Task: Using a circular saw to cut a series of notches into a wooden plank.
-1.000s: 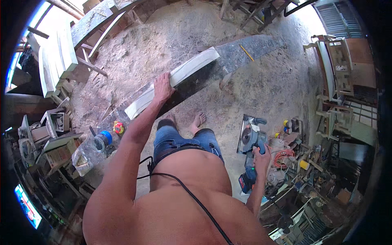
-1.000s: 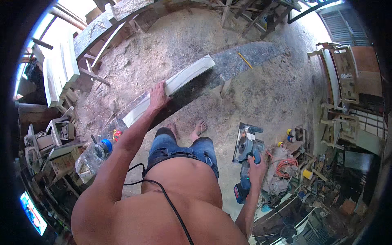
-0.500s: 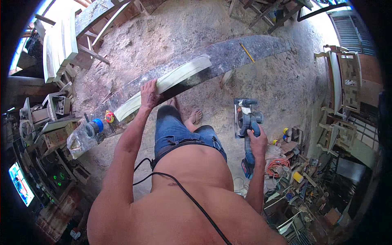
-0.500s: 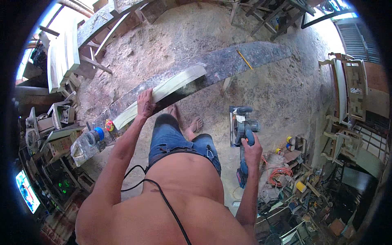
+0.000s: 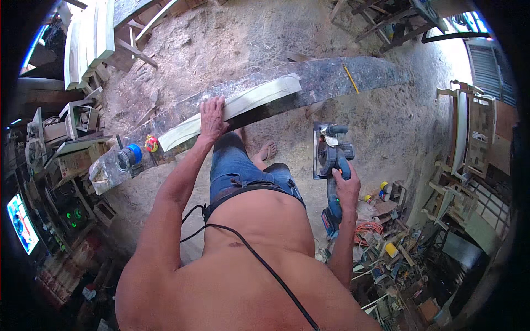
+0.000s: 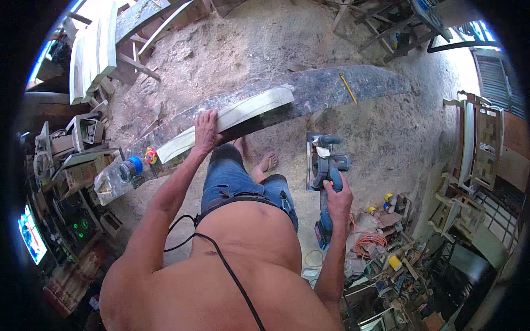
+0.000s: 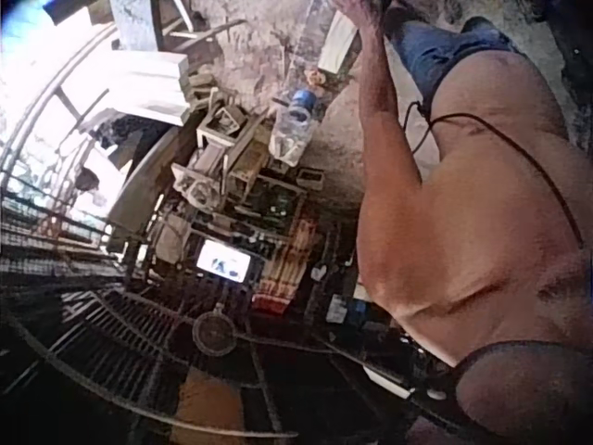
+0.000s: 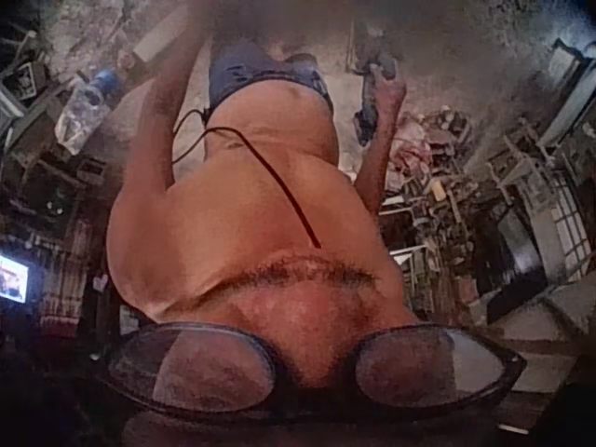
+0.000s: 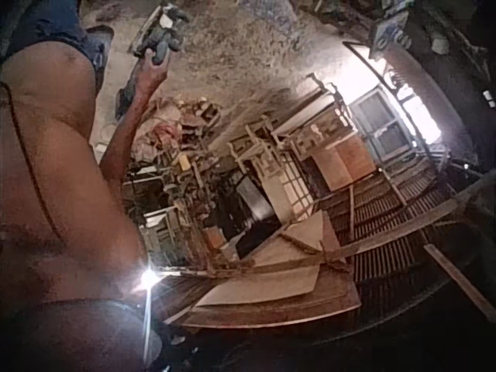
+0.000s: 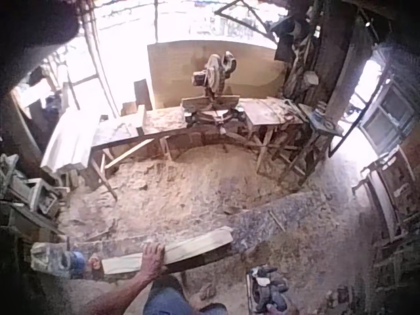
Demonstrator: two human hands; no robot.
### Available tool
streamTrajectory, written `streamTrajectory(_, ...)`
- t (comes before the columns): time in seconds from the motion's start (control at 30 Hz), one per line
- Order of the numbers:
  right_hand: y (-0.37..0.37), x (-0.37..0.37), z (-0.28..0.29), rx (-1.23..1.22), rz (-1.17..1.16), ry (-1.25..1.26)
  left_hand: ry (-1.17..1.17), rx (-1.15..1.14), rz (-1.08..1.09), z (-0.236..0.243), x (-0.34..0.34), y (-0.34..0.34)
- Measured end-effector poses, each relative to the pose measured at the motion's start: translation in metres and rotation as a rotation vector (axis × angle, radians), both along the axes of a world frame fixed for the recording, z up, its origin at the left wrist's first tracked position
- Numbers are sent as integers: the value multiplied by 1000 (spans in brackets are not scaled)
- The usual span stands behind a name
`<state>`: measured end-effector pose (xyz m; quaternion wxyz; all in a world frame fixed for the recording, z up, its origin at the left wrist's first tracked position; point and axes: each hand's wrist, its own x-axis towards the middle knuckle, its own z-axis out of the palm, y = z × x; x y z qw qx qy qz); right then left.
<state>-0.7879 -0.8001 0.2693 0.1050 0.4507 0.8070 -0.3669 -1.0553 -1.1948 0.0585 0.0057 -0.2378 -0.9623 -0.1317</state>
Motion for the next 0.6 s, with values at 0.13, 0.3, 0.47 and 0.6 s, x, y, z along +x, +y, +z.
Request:
streamTrajectory(0.13,-1,-6,-3,-4,17,31,-315,-113,87,-5,-24,9)
streamTrajectory(0.3,-3,-13,-1,-36,57,75,-746,202,-83,-7,-55,-19)
streamTrajectory(0.47,-10,-20,-7,-96,97,184,-771,121,-52,7,-56,-17)
streamTrajectory(0.6,-11,-28,-4,-149,100,188,-249,-115,3,32,-7,20)
